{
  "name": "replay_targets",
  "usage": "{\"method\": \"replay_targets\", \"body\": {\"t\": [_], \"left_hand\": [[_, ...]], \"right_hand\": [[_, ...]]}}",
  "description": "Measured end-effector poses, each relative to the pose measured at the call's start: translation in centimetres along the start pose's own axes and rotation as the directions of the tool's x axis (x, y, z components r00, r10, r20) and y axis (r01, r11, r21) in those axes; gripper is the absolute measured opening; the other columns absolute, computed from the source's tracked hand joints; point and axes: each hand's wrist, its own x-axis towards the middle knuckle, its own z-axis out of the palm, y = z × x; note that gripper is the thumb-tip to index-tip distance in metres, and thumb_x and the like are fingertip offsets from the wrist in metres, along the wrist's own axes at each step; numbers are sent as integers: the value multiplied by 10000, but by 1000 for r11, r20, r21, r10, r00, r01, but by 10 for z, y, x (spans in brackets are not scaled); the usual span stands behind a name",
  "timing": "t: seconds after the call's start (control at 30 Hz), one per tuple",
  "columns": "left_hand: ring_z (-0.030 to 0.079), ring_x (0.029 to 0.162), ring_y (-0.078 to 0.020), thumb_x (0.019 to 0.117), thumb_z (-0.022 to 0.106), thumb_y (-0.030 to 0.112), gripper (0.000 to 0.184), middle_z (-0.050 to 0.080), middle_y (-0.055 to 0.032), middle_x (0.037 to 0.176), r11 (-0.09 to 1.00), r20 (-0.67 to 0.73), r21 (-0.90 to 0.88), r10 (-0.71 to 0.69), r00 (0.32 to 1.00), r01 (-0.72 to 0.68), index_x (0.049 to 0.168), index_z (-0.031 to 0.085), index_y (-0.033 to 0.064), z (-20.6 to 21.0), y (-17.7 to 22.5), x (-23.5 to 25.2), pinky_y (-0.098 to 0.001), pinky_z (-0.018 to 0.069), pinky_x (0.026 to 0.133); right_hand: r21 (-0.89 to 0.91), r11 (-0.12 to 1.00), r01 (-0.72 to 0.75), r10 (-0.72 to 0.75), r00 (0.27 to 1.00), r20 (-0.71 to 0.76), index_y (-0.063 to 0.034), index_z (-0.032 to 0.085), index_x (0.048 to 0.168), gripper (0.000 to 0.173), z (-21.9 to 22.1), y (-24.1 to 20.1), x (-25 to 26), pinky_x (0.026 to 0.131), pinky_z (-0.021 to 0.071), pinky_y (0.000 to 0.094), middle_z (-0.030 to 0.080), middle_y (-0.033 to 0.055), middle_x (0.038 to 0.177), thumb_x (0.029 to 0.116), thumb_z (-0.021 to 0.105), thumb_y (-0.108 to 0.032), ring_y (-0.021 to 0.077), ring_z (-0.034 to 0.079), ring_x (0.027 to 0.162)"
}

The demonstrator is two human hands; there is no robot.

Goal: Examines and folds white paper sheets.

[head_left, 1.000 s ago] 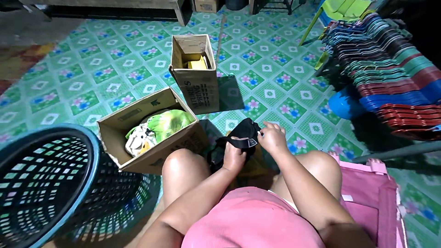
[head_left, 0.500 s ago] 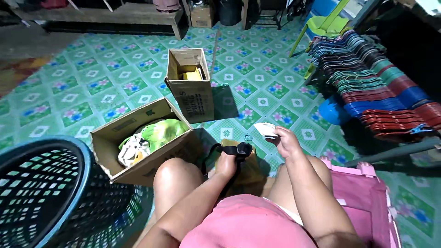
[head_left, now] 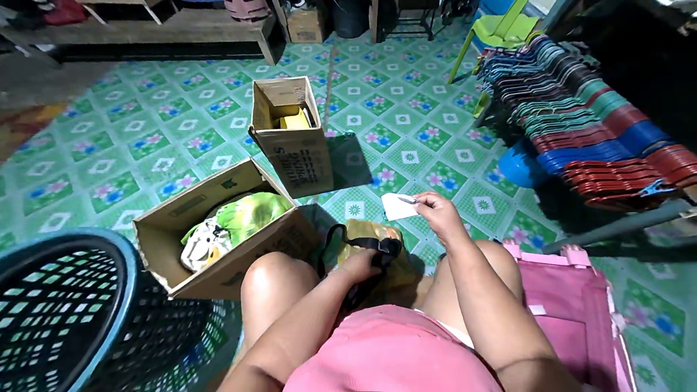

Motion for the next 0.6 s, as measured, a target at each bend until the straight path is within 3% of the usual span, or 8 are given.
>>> {"method": "replay_targets", "body": {"t": [0.07,0.13,0.23,0.3,0.33,0.4,0.53,0.6], "left_hand": [[625,1229,-329,969,698,362,451,666,-180,1294,985,-4,-171,38,999,-38,1297,673,53,-14,3,-8,-578,458,1083],[674,1072,-262,1014,618,388,432,700,-162,1165,883,-205,-456,13,979,-107,1227,683,18,-27,11,-20,-502,525,980],[657,1119,-185,979,671,273,519,653,-136,1291,650,-320,-717,12,947,-251,1408,551,7,-40,13,-25,-369,551,962],[692,945,-138,948,718,171,336,722,-95,1084,615,-339,-741,2,941,-268,1233,669,0,-37,13,-26,-322,577,866],[686,859,-119,966,695,155,222,723,-73,981,605,-341,-752,-17,940,-262,1126,703,0,-34,15,-26,-306,578,816],[677,797,-121,1028,608,163,197,702,-69,903,525,-316,-818,-71,946,-234,1038,698,-12,-33,17,-26,-303,584,778],[679,801,-141,1081,509,200,272,701,-87,928,286,-215,-942,-115,970,-175,1122,658,-25,-36,15,-26,-300,579,762],[671,793,-143,1079,515,197,265,697,-91,928,197,-224,-962,-179,958,-188,1134,649,-25,-34,17,-25,-293,572,753]], "right_hand": [[-72,997,-29,33,998,56,10,715,950,86,-1,1,2,963,534,398,680,117,1214,969,667,-59,187,641,1107],[-250,968,-33,85,976,202,18,718,999,122,-2,2,4,1009,513,447,669,141,1246,982,661,-88,234,634,1152],[-445,895,20,185,893,411,26,723,1041,170,9,1,2,1057,476,512,661,171,1258,1003,644,-120,292,616,1206],[-468,881,62,178,875,451,26,724,1037,166,20,4,0,1041,482,525,665,174,1234,1005,642,-114,302,622,1188],[-459,885,79,156,879,451,24,723,1038,160,24,6,1,1037,486,525,666,171,1228,1004,642,-110,301,625,1182],[-432,895,109,99,897,431,10,724,1060,163,30,9,3,1041,488,515,664,161,1246,1009,631,-115,292,623,1192],[-416,894,168,-90,975,201,-32,726,1135,195,53,14,-3,1069,483,540,615,179,1322,957,698,-106,346,572,1264],[-513,819,258,-246,965,91,-33,729,1072,176,65,12,-8,1018,488,587,633,202,1205,926,723,-131,400,579,1189]]}}
